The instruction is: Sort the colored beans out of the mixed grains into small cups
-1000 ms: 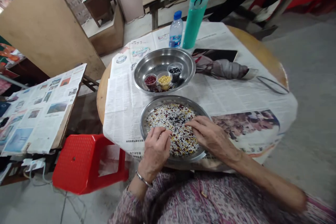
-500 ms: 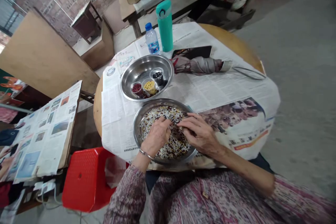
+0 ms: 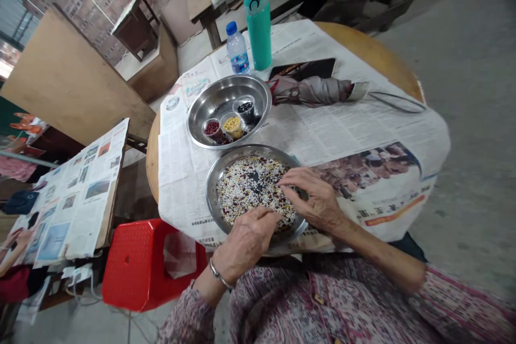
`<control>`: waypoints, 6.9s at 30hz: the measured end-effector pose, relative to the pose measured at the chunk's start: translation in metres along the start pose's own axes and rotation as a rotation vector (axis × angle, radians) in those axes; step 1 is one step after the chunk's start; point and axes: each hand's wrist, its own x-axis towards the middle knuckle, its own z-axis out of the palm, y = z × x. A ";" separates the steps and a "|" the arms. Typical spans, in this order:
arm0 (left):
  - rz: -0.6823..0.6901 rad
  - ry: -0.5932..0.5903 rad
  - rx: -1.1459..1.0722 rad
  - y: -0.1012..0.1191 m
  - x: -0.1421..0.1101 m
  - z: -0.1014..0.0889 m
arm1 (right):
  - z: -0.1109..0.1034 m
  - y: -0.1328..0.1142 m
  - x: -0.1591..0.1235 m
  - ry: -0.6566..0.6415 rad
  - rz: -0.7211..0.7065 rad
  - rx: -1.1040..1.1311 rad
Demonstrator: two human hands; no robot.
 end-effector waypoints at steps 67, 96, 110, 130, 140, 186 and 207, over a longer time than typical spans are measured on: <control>-0.237 0.055 0.011 -0.030 -0.001 -0.012 | -0.002 0.001 -0.002 -0.070 0.084 0.007; -0.268 0.171 0.008 -0.044 0.043 -0.010 | -0.002 0.003 -0.003 -0.062 0.071 0.003; -0.373 0.291 0.051 -0.037 -0.016 -0.014 | -0.001 0.008 -0.006 -0.062 0.020 -0.027; -0.321 0.284 -0.137 -0.058 0.068 -0.010 | -0.001 0.007 -0.006 -0.060 0.023 -0.029; -0.255 0.229 0.279 -0.059 0.064 -0.024 | -0.001 0.008 -0.006 -0.062 0.023 -0.020; 0.186 0.129 0.419 -0.043 0.084 0.009 | -0.003 0.004 -0.008 -0.007 0.201 0.005; -0.360 0.270 0.285 -0.040 0.061 -0.005 | -0.003 0.002 -0.004 -0.016 0.169 -0.006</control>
